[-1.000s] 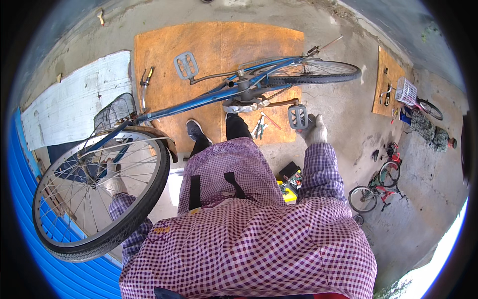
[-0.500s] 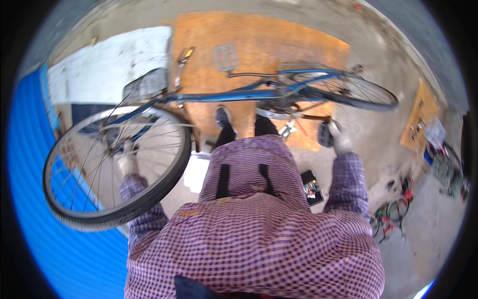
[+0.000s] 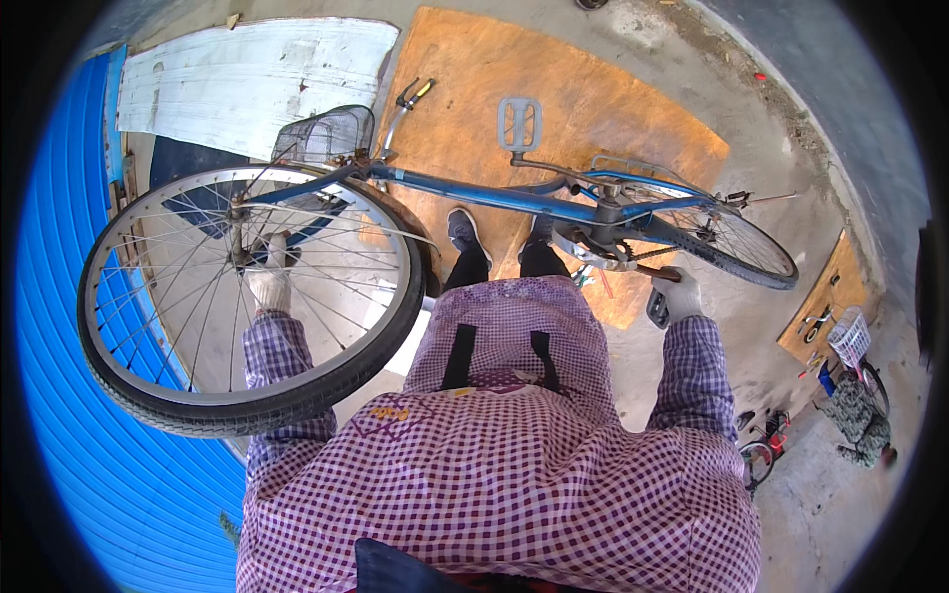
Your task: The person moves a blue bicycle into position, flips it upside down, and uses a wrench to loosen and tighten the rear wheel axle nuts. The person also handles a pair of pliers and a screwdriver while working on the rear wheel area.
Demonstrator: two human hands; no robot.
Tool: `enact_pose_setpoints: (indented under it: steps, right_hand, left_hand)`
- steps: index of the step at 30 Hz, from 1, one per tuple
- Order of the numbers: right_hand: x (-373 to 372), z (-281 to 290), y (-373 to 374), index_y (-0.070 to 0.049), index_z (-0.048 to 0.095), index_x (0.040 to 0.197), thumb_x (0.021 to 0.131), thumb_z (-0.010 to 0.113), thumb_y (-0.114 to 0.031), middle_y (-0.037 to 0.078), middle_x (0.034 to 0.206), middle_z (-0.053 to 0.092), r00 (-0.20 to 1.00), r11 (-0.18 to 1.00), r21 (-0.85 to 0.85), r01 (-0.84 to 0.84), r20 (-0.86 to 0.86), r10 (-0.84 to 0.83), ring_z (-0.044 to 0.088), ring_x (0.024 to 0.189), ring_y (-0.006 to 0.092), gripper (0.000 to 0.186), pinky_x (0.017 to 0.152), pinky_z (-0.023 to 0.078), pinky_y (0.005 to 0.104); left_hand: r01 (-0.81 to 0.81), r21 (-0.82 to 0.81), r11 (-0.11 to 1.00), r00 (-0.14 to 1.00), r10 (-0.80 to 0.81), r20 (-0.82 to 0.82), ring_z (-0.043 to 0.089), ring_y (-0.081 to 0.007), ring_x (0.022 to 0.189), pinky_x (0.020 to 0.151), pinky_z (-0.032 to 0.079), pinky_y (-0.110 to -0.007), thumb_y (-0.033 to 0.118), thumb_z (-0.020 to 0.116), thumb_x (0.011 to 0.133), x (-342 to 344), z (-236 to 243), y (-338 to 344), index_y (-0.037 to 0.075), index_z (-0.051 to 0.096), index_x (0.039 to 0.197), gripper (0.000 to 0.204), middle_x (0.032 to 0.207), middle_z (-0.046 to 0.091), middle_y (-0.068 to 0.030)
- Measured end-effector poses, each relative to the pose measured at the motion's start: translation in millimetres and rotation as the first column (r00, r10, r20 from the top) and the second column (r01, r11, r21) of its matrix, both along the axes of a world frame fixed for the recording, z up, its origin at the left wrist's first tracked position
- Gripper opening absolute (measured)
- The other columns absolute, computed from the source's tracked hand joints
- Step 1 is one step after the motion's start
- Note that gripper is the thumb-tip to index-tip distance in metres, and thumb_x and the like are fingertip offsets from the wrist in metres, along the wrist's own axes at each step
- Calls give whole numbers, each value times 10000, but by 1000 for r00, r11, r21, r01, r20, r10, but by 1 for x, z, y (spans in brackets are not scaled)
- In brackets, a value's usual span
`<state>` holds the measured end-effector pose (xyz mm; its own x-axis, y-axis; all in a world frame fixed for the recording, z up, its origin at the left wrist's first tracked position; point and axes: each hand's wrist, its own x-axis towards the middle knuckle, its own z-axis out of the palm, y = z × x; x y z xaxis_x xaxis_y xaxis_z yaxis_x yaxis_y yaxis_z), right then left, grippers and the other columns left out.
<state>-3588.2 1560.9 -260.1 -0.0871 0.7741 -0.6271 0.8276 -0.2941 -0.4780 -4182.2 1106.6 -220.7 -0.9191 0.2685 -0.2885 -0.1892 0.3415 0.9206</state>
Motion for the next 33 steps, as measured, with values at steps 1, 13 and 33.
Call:
enact_pose_setpoints:
  steps: [1,13,33]
  right_hand:
    - [2,-5,7,4,742,1191,843,816,-132,59,900,728,997,999,-48,26,-76,-29,662,778,167,380,724,516,327]
    - [10,-49,13,25,732,1085,816,848,-7,84,975,762,963,989,34,145,-234,-134,699,893,183,294,831,554,320]
    - [-60,17,17,-1,691,1134,886,789,-91,69,971,745,926,984,-166,69,-356,-125,684,813,171,282,734,534,316]
  left_hand:
    - [-13,2,1000,999,13,33,708,-213,857,721,660,-347,279,789,965,2,3,3,25,640,1239,402,1123,715,-142]
    - [-126,63,990,991,128,-31,717,-215,926,800,646,-379,263,787,969,-15,31,8,56,663,1238,361,1119,730,-103]
    - [-255,209,944,967,251,47,753,-276,831,627,692,-353,149,793,952,-69,44,16,0,629,1226,353,1045,717,-143]
